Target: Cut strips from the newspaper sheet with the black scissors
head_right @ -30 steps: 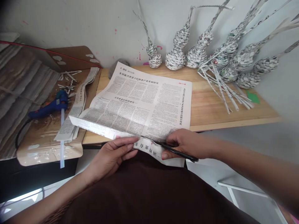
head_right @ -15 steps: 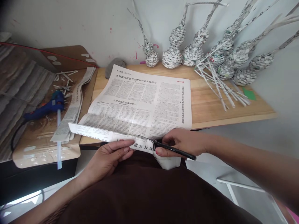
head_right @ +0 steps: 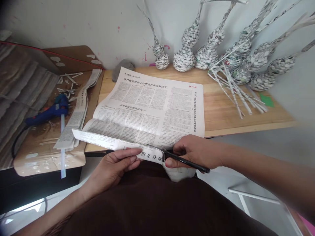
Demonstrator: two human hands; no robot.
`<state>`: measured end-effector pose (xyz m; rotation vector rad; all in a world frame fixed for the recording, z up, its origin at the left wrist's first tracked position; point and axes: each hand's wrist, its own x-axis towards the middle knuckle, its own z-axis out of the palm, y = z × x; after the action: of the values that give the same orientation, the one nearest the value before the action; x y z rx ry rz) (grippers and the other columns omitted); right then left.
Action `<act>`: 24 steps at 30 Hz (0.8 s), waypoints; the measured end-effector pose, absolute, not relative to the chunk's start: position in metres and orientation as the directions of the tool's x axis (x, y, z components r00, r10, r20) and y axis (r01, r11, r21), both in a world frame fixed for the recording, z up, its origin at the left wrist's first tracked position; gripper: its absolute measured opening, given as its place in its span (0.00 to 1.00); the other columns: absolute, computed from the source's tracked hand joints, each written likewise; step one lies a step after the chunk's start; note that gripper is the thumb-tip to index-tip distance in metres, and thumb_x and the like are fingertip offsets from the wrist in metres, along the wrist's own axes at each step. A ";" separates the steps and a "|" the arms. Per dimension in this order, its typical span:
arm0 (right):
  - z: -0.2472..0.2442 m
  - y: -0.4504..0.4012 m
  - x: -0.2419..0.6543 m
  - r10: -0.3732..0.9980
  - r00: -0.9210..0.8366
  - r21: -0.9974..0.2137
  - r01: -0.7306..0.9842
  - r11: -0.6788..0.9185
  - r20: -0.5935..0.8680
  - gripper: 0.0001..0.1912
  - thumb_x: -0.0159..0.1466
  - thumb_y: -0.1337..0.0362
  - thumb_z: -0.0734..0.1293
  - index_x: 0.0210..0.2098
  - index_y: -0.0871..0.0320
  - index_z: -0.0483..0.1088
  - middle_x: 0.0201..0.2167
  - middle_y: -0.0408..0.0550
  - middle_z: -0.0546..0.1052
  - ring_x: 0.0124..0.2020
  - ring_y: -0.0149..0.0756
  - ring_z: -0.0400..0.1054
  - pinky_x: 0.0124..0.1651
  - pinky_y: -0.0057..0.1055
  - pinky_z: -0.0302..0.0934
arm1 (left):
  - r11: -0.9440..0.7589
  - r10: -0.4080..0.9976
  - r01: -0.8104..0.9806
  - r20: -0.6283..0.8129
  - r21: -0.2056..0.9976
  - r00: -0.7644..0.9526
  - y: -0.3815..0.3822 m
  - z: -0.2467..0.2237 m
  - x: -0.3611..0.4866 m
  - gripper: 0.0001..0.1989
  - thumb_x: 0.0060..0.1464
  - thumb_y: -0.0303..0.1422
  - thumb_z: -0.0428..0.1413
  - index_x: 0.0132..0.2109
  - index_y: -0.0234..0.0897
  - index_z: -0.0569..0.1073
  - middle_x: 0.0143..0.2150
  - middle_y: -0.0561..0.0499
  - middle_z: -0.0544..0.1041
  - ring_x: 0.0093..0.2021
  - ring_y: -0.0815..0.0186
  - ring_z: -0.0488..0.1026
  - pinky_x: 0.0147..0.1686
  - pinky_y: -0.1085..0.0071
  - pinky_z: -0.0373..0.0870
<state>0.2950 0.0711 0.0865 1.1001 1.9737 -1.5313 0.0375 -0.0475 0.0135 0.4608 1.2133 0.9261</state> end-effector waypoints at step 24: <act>0.091 0.079 0.303 0.328 -0.585 -0.594 0.800 0.081 -0.742 0.22 0.57 0.45 0.72 0.27 0.57 0.68 0.22 0.37 0.60 0.25 0.28 0.53 0.25 0.26 0.47 | 0.446 0.844 -0.487 -0.533 0.751 -0.049 -0.047 0.027 0.031 0.12 0.47 0.32 0.70 0.41 0.41 0.84 0.47 0.51 0.83 0.44 0.65 0.79 0.45 0.67 0.82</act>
<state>0.3028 0.0789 0.0906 1.1123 1.9474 -1.5144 0.0312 -0.0472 0.0269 0.3833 1.1857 1.1234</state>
